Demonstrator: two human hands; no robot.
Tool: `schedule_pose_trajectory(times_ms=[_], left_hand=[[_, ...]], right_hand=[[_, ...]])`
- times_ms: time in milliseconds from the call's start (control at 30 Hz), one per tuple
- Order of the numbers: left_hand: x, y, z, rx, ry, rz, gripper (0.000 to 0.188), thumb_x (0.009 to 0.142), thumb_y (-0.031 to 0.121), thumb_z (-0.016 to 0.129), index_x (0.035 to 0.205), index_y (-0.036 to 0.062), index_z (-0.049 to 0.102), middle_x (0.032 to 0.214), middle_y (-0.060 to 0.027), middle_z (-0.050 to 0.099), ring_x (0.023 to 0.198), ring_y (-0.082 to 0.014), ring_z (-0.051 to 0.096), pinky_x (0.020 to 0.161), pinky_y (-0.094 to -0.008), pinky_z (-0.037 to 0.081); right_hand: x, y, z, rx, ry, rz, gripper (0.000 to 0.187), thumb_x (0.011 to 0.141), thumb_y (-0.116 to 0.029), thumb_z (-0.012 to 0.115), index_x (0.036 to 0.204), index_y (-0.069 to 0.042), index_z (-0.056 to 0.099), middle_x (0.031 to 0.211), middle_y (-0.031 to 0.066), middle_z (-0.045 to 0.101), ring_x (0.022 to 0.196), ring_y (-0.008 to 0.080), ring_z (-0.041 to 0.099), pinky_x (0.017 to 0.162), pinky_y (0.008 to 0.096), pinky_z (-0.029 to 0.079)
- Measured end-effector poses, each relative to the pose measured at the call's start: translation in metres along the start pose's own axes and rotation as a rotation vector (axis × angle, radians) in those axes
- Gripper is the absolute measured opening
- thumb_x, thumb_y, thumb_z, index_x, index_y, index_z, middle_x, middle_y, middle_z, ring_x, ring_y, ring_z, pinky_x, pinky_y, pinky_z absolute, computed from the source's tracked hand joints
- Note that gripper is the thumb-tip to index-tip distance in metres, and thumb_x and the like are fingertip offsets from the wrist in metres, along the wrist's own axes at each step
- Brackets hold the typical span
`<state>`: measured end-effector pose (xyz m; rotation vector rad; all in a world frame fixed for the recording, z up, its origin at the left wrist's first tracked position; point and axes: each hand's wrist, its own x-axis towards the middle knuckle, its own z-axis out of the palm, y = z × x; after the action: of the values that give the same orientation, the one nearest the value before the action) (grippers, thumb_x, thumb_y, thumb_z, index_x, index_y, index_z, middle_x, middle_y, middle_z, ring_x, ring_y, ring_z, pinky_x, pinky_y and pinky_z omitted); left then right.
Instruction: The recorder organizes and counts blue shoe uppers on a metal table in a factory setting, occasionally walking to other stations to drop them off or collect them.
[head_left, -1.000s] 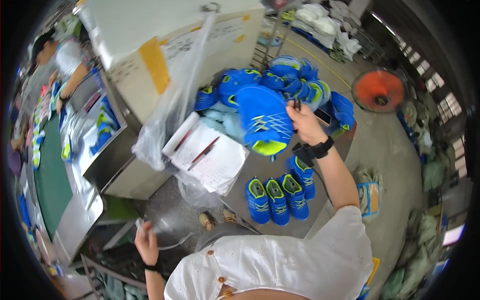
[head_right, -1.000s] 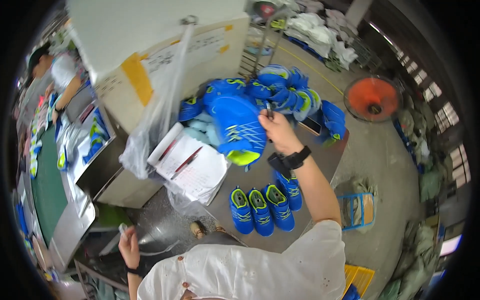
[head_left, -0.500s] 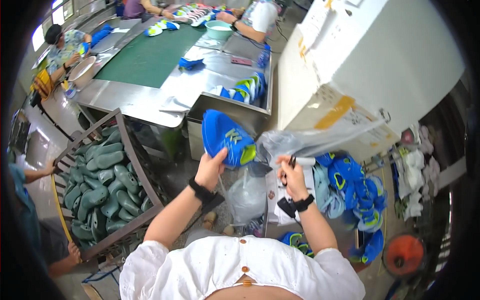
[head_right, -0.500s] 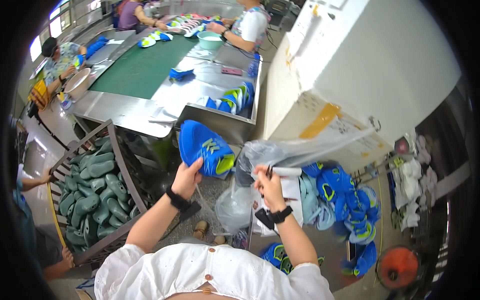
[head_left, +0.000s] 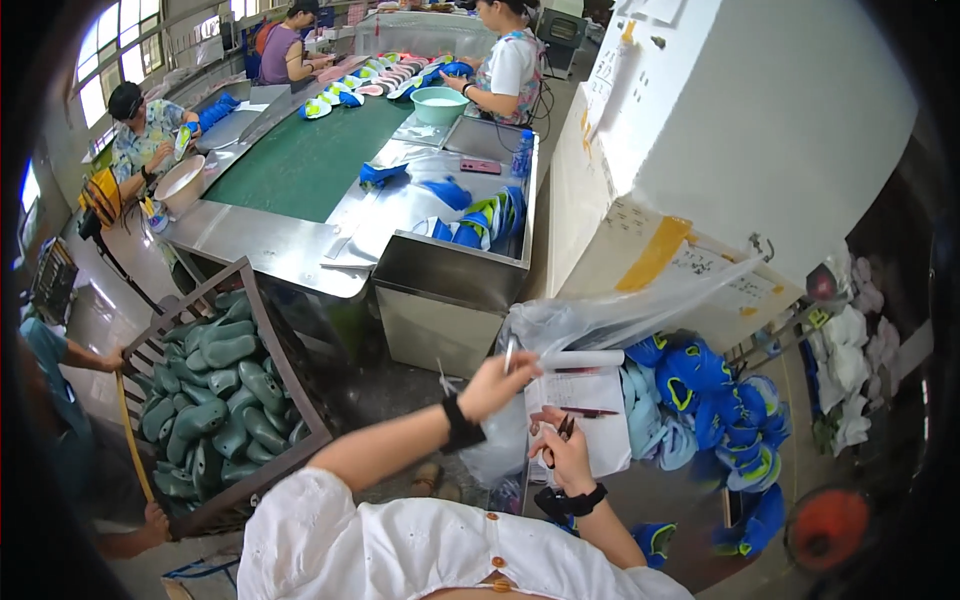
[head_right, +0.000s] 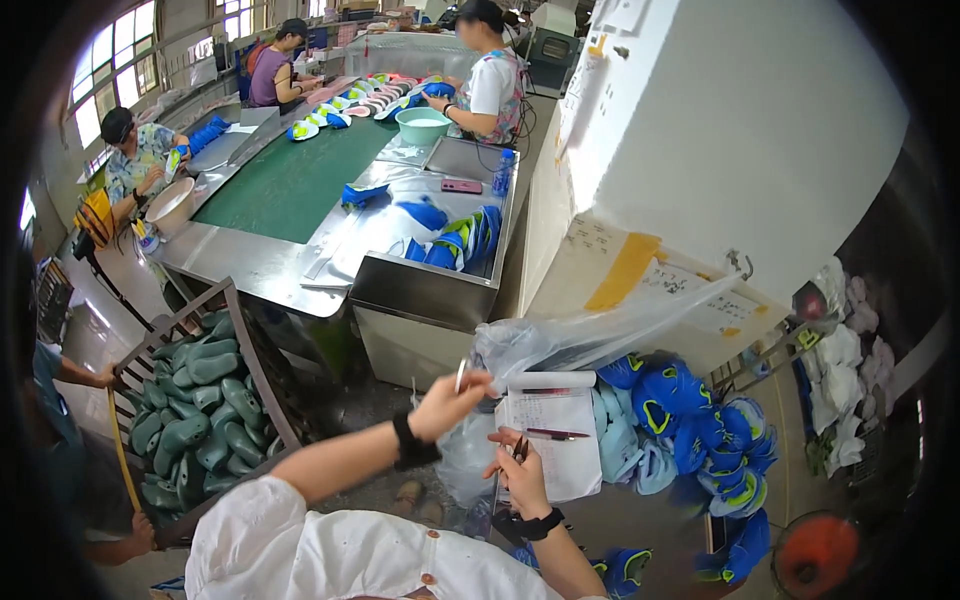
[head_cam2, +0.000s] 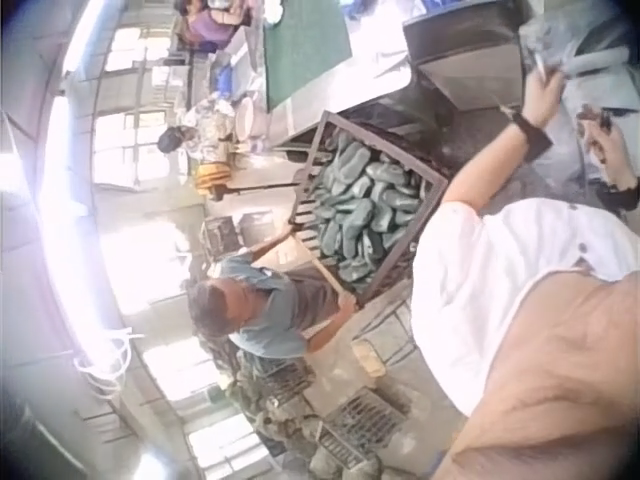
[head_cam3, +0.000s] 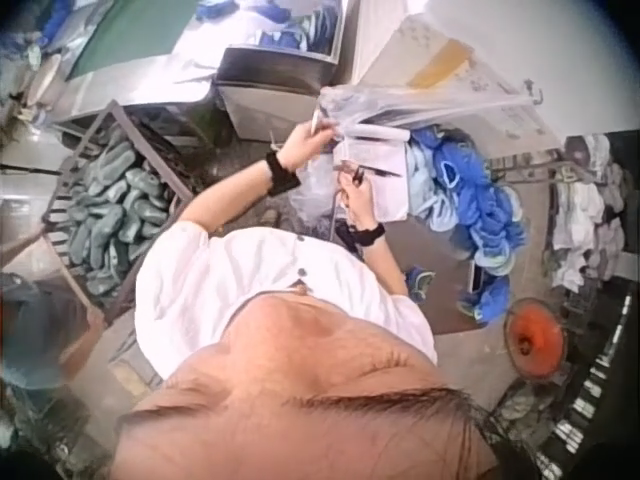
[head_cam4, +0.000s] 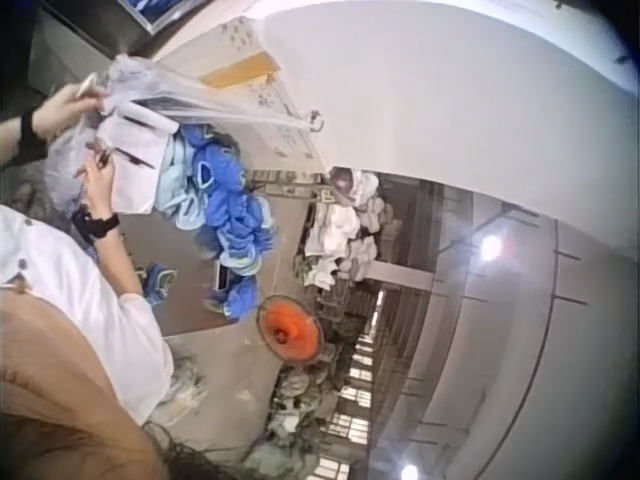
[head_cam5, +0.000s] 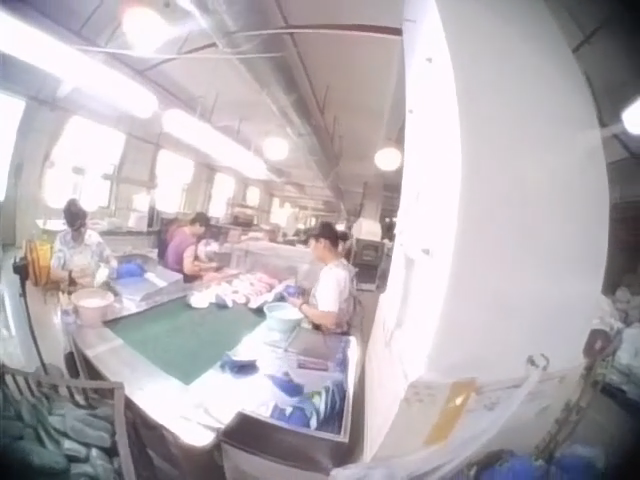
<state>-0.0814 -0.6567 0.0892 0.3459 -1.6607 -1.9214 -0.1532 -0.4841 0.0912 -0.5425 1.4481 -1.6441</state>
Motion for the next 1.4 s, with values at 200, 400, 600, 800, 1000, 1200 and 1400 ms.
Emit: schedule_pose_trajectory(times_ms=[200,400,600,800,1000,1200,1400], left_hand=[[-0.061,0.066,0.013,-0.424,0.155,-0.026,0.025,0.092,0.011,0.034,0.109,0.0008,0.048,0.084,-0.0039,0.053,0.049,-0.0048,0.037,0.044,-0.0173,0.029],[-0.122,0.096,-0.064,-0.316,0.432,0.171,0.025,0.094,0.022,0.035,0.1,0.0034,0.051,0.073,-0.0017,0.05,0.052,-0.0071,0.041,0.044,-0.0188,0.03],[-0.258,0.067,-0.133,-0.036,0.49,-0.037,0.018,0.089,0.015,0.044,0.089,0.0014,0.057,0.087,-0.0043,0.055,0.074,-0.0096,0.052,0.068,-0.0226,0.042],[-0.384,0.065,-0.178,0.483,0.81,-0.143,0.042,0.071,0.003,0.06,0.109,0.0037,0.044,0.116,-0.0095,0.044,0.095,-0.0165,0.051,0.065,-0.0235,0.045],[-0.41,0.072,-0.152,0.505,0.141,-0.111,0.035,0.077,0.012,0.062,0.108,0.0026,0.049,0.105,-0.0141,0.055,0.078,-0.0193,0.058,0.059,-0.0254,0.047],[-0.43,0.069,-0.18,0.4,0.201,-0.273,0.022,0.086,0.02,0.05,0.079,0.0005,0.057,0.062,-0.0121,0.055,0.057,-0.0208,0.055,0.055,-0.0318,0.043],[-0.432,0.08,-0.153,-0.136,-0.233,-0.375,0.025,0.091,0.022,0.048,0.076,0.0023,0.053,0.068,0.0029,0.05,0.061,-0.0061,0.043,0.056,-0.0227,0.037]], right_hand=[[0.001,0.034,0.038,0.375,-0.518,0.203,0.031,0.086,-0.022,0.053,0.111,-0.01,0.04,0.066,0.0055,0.055,0.045,0.0073,0.04,0.046,0.0204,0.035],[-0.014,0.038,0.084,0.074,-0.538,0.339,0.021,0.084,-0.024,0.059,0.08,-0.005,0.052,0.057,-0.0005,0.048,0.045,0.0056,0.04,0.042,0.0192,0.032],[-0.014,0.06,0.095,-0.424,-0.33,-0.031,0.023,0.085,-0.021,0.056,0.076,0.0,0.058,0.055,-0.0034,0.048,0.045,0.0047,0.041,0.042,0.0194,0.031],[-0.064,0.087,0.171,-0.912,-0.203,-0.452,0.017,0.079,-0.019,0.059,0.078,-0.002,0.06,0.069,0.0158,0.057,0.063,0.0332,0.056,0.056,0.0339,0.044],[-0.145,0.111,0.253,-1.035,-0.73,-0.472,0.012,0.078,-0.017,0.058,0.079,-0.005,0.062,0.074,0.0099,0.059,0.065,0.0268,0.058,0.058,0.0324,0.045],[-0.196,0.087,0.225,-0.573,-0.495,0.226,0.013,0.08,-0.006,0.054,0.089,-0.001,0.063,0.065,0.0033,0.055,0.053,0.0093,0.052,0.049,0.0232,0.039],[-0.236,0.125,0.182,-1.124,-0.271,-0.427,0.017,0.078,-0.001,0.052,0.091,0.0,0.063,0.066,0.0024,0.053,0.054,0.0081,0.051,0.049,0.0219,0.038]])
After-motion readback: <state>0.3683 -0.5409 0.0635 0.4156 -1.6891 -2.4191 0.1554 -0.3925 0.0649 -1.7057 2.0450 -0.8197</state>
